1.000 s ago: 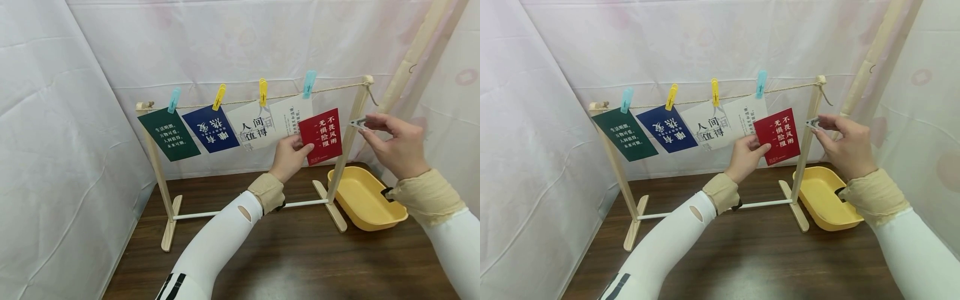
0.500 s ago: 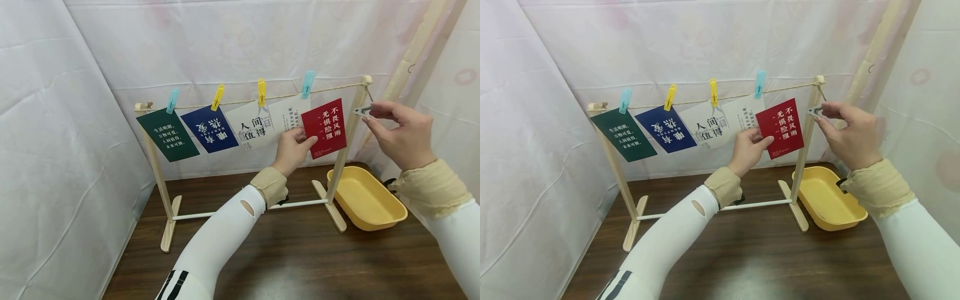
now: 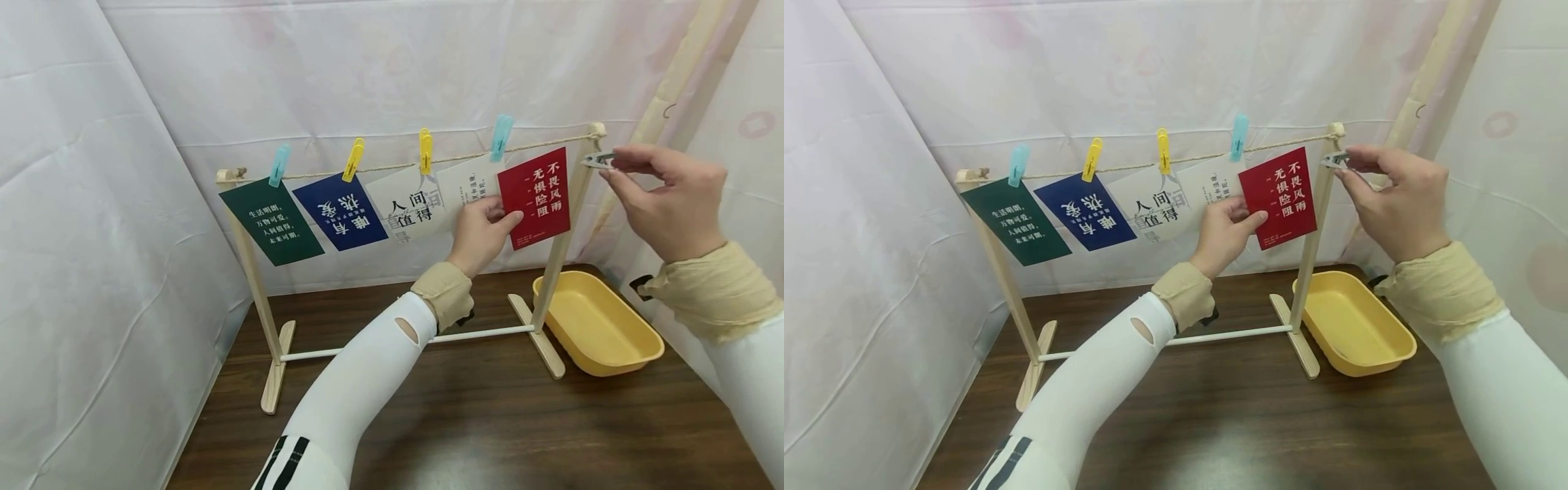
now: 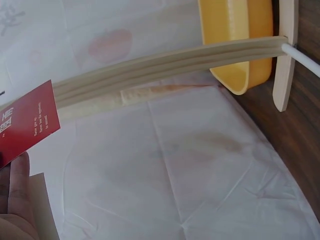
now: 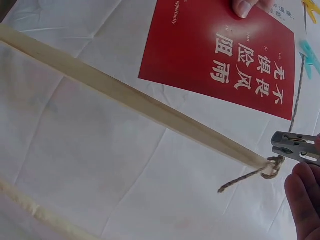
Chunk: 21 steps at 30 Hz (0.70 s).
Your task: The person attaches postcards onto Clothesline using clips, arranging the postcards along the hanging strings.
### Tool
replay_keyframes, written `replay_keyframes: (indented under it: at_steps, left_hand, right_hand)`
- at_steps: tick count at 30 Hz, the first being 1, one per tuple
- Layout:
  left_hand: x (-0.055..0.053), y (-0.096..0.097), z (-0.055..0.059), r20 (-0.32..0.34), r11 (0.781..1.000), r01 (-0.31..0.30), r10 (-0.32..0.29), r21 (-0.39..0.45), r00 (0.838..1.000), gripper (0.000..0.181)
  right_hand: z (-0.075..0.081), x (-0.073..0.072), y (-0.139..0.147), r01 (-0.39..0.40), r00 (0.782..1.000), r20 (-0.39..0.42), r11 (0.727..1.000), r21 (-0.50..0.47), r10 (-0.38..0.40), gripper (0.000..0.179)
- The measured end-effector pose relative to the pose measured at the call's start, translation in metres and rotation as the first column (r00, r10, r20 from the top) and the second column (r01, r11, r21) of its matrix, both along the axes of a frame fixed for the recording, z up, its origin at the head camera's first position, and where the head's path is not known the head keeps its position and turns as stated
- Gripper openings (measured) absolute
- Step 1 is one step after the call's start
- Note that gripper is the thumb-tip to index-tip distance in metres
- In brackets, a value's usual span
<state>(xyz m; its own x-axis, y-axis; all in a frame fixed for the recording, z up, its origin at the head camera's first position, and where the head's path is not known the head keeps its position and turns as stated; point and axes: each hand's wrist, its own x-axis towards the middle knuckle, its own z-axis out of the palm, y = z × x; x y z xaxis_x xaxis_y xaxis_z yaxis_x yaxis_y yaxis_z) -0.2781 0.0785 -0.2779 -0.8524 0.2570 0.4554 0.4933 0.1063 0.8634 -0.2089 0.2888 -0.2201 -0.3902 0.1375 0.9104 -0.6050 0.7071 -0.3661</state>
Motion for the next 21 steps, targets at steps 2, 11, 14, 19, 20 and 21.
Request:
replay_keyframes:
  at_steps: [2,11,14,19,20,21]
  left_hand:
    - [0.000,0.001,0.002,0.001,1.000,-0.005,0.005,-0.016,1.000,0.023]
    - [0.003,0.006,0.009,0.033,0.999,-0.005,0.006,-0.038,0.999,0.023]
    - [0.003,0.006,0.012,0.036,0.999,-0.003,0.005,-0.041,0.999,0.023]
    - [0.003,0.007,0.015,0.015,0.999,-0.009,0.009,-0.049,1.000,0.023]
    - [0.003,0.008,0.016,0.014,0.999,-0.010,0.011,-0.050,1.000,0.023]
    - [0.002,0.008,0.016,0.014,0.998,-0.015,0.016,-0.055,1.000,0.023]
  right_hand:
    - [0.003,0.002,0.000,-0.001,1.000,0.001,1.000,-0.008,0.001,0.018]
    - [0.018,0.004,-0.001,-0.059,0.998,-0.028,0.998,-0.022,0.058,0.012]
    - [0.023,0.003,-0.001,-0.071,0.997,-0.038,0.997,-0.020,0.070,0.011]
    - [0.032,0.001,-0.002,-0.076,0.997,-0.006,0.997,-0.007,0.076,0.010]
    - [0.035,0.001,-0.003,-0.073,0.997,0.003,0.997,-0.008,0.073,0.011]
    - [0.037,0.000,-0.004,-0.071,0.997,0.012,0.997,-0.015,0.071,0.011]
